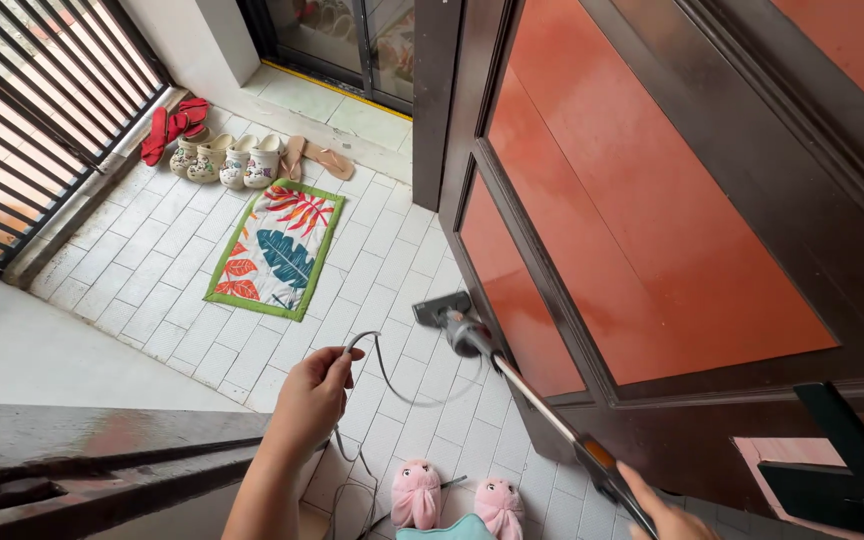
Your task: Vacuuming the tiled floor and a small mat in an entryway area.
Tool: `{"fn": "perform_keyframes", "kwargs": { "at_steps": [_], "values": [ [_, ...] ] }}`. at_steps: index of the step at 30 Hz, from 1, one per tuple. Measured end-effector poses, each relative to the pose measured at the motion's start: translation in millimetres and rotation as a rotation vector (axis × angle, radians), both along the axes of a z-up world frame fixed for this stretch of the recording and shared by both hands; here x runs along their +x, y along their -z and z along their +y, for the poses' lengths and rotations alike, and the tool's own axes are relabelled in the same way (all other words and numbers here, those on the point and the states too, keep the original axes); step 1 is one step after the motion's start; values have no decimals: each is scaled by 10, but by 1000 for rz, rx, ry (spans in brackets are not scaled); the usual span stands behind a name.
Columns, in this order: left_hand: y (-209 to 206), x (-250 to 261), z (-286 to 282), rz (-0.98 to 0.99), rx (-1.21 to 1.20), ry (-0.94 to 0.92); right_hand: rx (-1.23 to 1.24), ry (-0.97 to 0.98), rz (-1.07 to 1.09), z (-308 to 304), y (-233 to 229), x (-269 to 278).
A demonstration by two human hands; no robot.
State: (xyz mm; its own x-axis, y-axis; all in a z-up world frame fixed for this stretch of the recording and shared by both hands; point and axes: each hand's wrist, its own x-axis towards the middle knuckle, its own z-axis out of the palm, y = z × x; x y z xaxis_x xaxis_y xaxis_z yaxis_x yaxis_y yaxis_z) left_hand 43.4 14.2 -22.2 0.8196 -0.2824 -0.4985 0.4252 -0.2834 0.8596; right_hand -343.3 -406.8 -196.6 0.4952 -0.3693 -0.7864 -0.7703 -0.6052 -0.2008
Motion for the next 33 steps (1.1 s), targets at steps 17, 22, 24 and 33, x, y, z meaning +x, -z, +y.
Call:
{"fn": "perform_keyframes", "kwargs": {
  "at_steps": [17, 22, 24, 33],
  "values": [
    [-226, -293, 518, -42, -36, -207, -56, -230, -336, 1250, -1533, 1899],
    [-232, -337, 592, -27, -79, -269, 158, -341, -199, 597, -708, 990],
    [-235, -339, 623, -25, -77, -285, 244, -406, -137, 322, -267, 728],
    [-360, -460, 678, -44, -60, -336, 355, -743, -256, 1200, -1357, 1439]
  ]
}}
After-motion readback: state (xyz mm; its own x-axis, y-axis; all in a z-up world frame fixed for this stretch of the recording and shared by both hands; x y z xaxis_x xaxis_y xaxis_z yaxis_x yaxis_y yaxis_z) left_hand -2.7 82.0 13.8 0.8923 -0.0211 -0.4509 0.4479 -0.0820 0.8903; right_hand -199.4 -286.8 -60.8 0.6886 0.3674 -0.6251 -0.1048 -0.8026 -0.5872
